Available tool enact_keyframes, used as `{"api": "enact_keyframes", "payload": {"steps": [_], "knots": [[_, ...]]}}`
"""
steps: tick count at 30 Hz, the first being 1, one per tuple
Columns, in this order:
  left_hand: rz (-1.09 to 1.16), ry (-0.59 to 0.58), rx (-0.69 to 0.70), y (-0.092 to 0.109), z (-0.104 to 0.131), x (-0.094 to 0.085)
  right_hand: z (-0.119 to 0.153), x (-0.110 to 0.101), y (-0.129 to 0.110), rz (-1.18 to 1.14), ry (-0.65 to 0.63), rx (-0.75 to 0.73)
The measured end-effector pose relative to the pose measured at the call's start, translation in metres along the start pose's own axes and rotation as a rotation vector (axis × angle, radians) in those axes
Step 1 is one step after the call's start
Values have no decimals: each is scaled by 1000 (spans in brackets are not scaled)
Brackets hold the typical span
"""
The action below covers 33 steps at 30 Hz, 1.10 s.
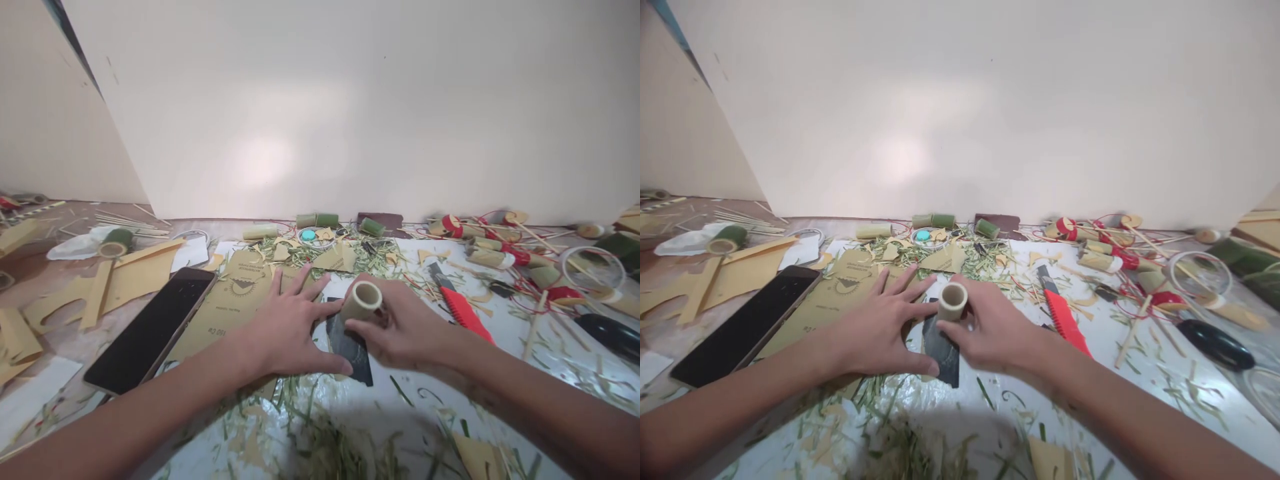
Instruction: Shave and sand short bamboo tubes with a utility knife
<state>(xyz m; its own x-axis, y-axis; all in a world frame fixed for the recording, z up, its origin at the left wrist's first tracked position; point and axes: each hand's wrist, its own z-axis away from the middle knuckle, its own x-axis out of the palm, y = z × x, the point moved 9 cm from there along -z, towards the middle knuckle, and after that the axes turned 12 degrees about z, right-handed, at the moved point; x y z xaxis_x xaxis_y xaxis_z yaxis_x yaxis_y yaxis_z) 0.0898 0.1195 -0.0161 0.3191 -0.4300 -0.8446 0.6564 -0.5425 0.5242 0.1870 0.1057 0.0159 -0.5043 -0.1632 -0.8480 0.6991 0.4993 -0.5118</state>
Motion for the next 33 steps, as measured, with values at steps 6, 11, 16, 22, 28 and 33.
{"api": "enact_keyframes", "payload": {"steps": [6,11,16,22,28,33], "knots": [[-11,7,31,4,1,-2,0,6,-6,-11,-75,-33],[-22,3,19,2,2,-2,-1,2,-8,0,-36,-48],[-22,4,18,2,3,-1,1,0,0,58,-9,10],[-33,-9,9,3,-1,0,2,3,0,-8,-34,-12],[-37,-14,18,5,-1,1,3,3,-2,-11,-43,-19],[-41,2,8,3,0,1,3,-3,6,56,43,60]]}}
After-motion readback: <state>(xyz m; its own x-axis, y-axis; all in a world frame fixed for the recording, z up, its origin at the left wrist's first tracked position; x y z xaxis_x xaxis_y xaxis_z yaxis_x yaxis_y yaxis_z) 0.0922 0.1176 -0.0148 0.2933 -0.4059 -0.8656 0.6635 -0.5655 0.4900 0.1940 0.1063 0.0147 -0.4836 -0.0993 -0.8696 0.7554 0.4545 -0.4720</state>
